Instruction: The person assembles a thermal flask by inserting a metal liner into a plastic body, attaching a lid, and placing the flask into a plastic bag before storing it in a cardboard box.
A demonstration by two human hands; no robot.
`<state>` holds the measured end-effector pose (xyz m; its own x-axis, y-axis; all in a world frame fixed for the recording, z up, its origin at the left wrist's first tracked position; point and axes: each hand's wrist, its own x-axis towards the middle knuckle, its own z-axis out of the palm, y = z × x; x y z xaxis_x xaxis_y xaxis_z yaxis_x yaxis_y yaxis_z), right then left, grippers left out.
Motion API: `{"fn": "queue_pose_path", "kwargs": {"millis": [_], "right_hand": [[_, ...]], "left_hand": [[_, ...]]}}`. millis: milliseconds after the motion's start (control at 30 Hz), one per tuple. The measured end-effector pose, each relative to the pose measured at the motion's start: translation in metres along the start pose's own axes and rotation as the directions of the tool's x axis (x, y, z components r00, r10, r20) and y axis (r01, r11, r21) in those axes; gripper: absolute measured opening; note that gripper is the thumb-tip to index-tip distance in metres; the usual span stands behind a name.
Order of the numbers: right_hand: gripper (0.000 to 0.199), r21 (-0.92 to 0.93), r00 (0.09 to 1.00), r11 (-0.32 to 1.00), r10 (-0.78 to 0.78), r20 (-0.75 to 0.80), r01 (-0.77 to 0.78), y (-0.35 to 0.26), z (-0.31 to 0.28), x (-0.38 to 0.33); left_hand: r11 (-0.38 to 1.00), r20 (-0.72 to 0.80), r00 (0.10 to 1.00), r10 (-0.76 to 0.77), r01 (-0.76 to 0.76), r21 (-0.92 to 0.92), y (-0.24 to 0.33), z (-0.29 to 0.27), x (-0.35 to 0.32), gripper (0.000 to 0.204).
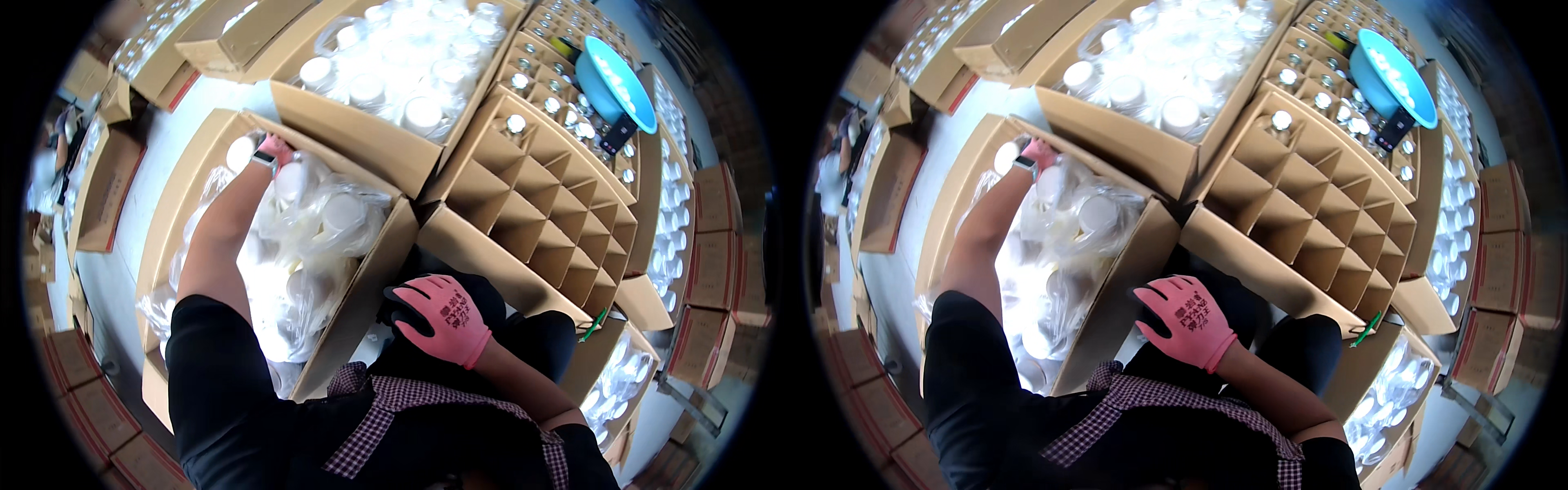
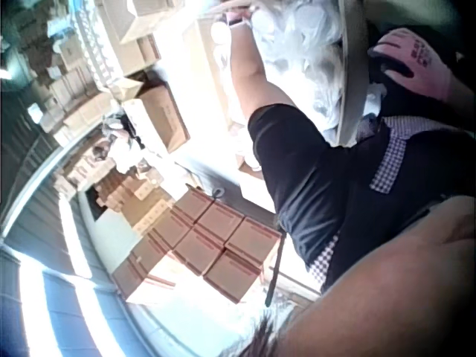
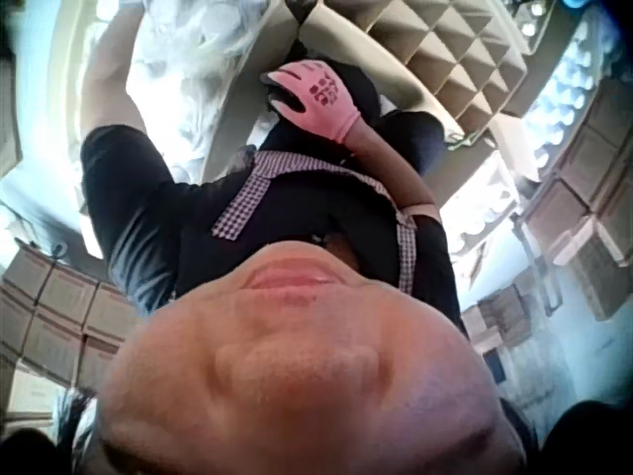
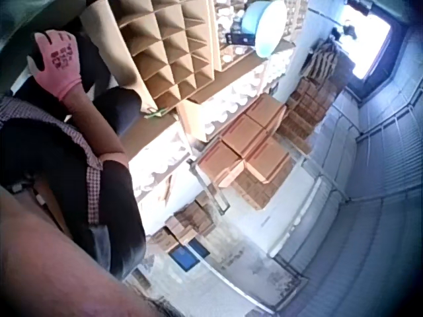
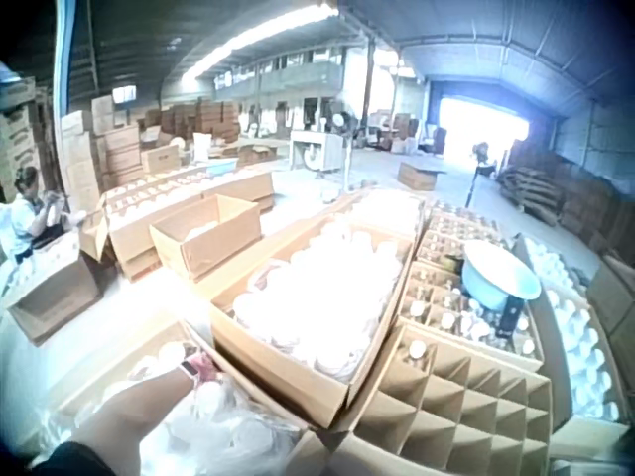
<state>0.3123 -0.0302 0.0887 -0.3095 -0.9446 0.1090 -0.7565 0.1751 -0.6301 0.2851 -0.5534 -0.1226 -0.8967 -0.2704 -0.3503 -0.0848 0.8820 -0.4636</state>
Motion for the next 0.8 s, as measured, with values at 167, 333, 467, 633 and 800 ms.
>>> {"fn": "queue_pose_path", "kwargs": {"millis": [167,333,467,633,800], "right_hand": [[0.039,0.022,0.996,1.0,0.013,-0.092,-0.011,0.005,0.002,-0.002],[0.036,0.061,0.991,0.993,-0.1,-0.09,0.105,0.007,-0.002,-0.01],[0.035,0.095,0.984,0.991,-0.078,-0.162,0.094,0.011,-0.005,-0.02],[0.035,0.301,0.967,0.952,0.018,-0.253,0.061,0.015,-0.009,-0.033],[0.076,0.488,0.74,0.863,0.243,-0.627,0.13,0.018,-0.043,-0.103]], "left_hand": [[0.991,0.097,0.995,0.034,-0.022,-0.129,0.007,-0.024,-0.018,0.039],[0.927,-0.06,0.955,-0.29,0.265,-0.266,-0.016,-0.129,-0.102,0.044],[0.96,-0.354,0.892,-0.28,0.251,-0.126,-0.061,-0.269,-0.188,0.037],[0.978,-0.6,0.774,-0.201,0.121,-0.172,-0.037,-0.416,-0.342,0.041],[0.616,-0.541,0.814,-0.212,-0.319,-0.721,0.026,-0.464,-0.397,0.046]]}}
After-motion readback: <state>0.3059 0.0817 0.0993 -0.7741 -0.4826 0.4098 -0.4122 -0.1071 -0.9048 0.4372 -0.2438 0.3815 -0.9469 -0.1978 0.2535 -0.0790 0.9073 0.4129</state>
